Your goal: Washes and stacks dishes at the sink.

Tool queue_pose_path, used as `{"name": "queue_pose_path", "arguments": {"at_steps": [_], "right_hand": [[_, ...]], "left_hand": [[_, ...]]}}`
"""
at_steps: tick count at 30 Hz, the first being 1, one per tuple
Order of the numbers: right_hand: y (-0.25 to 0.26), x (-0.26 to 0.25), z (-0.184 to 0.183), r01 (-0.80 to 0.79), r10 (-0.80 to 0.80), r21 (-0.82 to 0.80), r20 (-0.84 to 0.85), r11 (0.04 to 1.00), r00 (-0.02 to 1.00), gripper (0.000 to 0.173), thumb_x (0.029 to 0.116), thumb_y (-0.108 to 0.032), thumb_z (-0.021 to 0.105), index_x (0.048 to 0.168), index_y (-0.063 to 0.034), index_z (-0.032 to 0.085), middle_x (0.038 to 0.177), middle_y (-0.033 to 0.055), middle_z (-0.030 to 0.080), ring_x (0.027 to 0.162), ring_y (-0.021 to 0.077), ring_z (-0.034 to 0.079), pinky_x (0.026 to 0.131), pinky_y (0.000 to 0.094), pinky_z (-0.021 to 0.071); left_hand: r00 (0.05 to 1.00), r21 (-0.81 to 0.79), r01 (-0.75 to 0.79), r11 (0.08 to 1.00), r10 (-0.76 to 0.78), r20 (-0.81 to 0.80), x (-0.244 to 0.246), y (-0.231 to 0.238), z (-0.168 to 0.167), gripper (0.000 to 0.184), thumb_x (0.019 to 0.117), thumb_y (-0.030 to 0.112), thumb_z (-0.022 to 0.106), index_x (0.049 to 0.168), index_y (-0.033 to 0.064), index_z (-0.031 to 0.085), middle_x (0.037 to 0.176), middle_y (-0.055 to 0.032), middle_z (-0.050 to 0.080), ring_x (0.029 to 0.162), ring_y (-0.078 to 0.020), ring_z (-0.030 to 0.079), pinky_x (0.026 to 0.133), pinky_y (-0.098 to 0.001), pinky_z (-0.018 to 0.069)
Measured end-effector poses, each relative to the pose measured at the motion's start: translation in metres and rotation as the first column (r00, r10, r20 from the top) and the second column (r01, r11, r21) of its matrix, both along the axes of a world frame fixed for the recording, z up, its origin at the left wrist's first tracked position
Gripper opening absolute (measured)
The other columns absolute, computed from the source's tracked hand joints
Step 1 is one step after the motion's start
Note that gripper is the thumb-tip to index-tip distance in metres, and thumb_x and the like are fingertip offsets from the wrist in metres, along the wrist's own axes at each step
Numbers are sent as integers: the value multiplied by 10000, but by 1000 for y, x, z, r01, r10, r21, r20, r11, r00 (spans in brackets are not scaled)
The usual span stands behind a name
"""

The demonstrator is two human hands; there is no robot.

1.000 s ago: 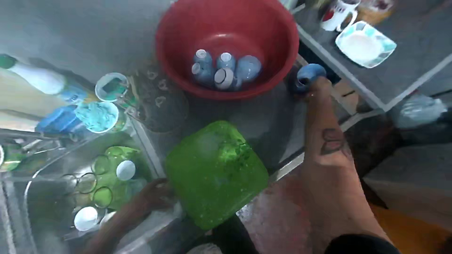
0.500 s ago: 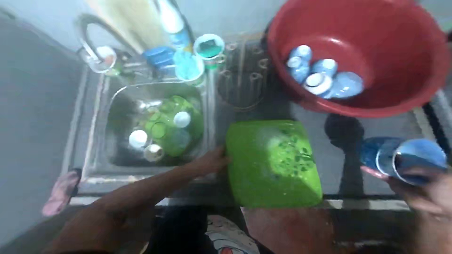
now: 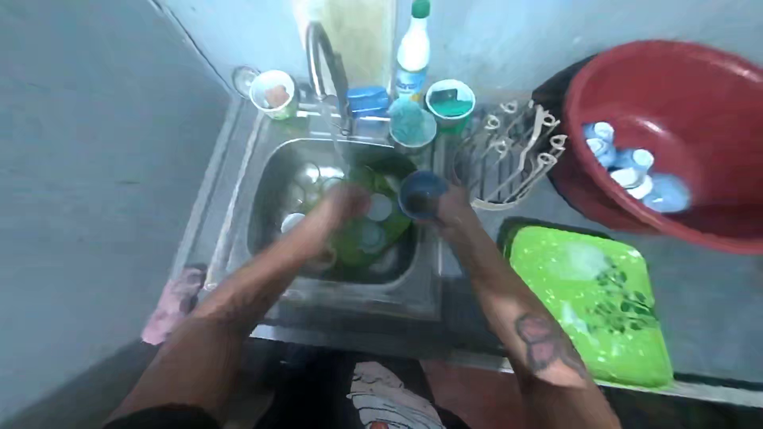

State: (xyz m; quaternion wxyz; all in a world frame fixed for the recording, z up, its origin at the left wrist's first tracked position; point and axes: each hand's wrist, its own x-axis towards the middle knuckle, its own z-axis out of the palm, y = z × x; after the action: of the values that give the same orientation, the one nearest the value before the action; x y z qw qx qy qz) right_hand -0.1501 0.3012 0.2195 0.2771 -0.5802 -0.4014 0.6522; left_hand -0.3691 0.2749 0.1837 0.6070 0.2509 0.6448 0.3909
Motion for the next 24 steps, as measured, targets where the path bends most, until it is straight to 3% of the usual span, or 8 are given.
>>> {"name": "queue_pose_path", "arguments": {"at_steps": [2,4,7,9,11,15,21,24], "right_hand": [[21,-34,-33,-1,-2,44,67,999,998,486,1027,-54,503,1506,-89,424,1344,224,571,1049,316,652,819,469,587],[37,-61,-66,-24,-15,183,209,983,978,448,1016,-88,547,1455,-22,483,1327,259,599,1126,352,648,916,527,566],[55,-84,-98,-59,-76,276,453,959,888,501,985,-120,612,1459,-1,503,1425,299,540,1324,434,535,1097,592,449],[61,-90,-111,-28,-134,281,543,959,829,493,970,-135,636,1440,-23,536,1417,300,542,1326,455,527,1092,606,444],[66,-101,-120,14,-161,268,538,963,827,483,957,-134,646,1420,-25,559,1399,297,563,1313,460,536,1080,617,448],[75,-108,-128,60,-153,197,503,979,851,503,971,-136,633,1447,-18,523,1465,326,481,1356,465,492,1095,604,446],[87,-130,-131,-59,33,44,448,997,894,394,1013,-138,599,1376,14,581,1358,307,588,1295,447,554,1080,621,433],[87,-142,-135,-236,200,-7,558,972,805,479,1006,-244,638,1396,25,564,1370,292,599,1305,444,565,1091,626,441]], "left_hand": [[999,85,-13,996,17,-50,-30,32,2,266,1051,125,503,1248,-44,559,966,-92,661,784,-137,656,758,-306,581],[954,107,174,979,-140,-264,-43,58,6,287,1054,126,514,1262,-64,571,1023,-132,667,838,-161,661,798,-324,573],[509,-91,633,769,-502,-700,-50,83,-15,378,1007,194,631,1349,33,609,1358,-254,589,1231,-401,590,1020,-597,478],[155,-294,736,609,-575,-803,-51,83,-44,575,938,340,733,1451,141,563,1547,-319,372,1391,-559,376,1043,-751,370],[9,-395,732,555,-588,-809,-62,77,-66,637,929,394,733,1473,124,540,1586,-331,303,1434,-598,270,1055,-809,278],[-4,-385,721,576,-552,-834,-66,75,-88,538,985,492,628,1282,44,672,1416,-307,529,1347,-503,464,1065,-676,390],[144,-388,605,696,-574,-806,-81,49,-76,437,997,386,645,1204,3,686,1380,-324,527,1268,-509,525,991,-661,467],[183,-455,522,721,-616,-766,-85,43,-65,506,1005,470,608,1236,23,668,1413,-319,504,1231,-498,564,947,-656,501]]}}
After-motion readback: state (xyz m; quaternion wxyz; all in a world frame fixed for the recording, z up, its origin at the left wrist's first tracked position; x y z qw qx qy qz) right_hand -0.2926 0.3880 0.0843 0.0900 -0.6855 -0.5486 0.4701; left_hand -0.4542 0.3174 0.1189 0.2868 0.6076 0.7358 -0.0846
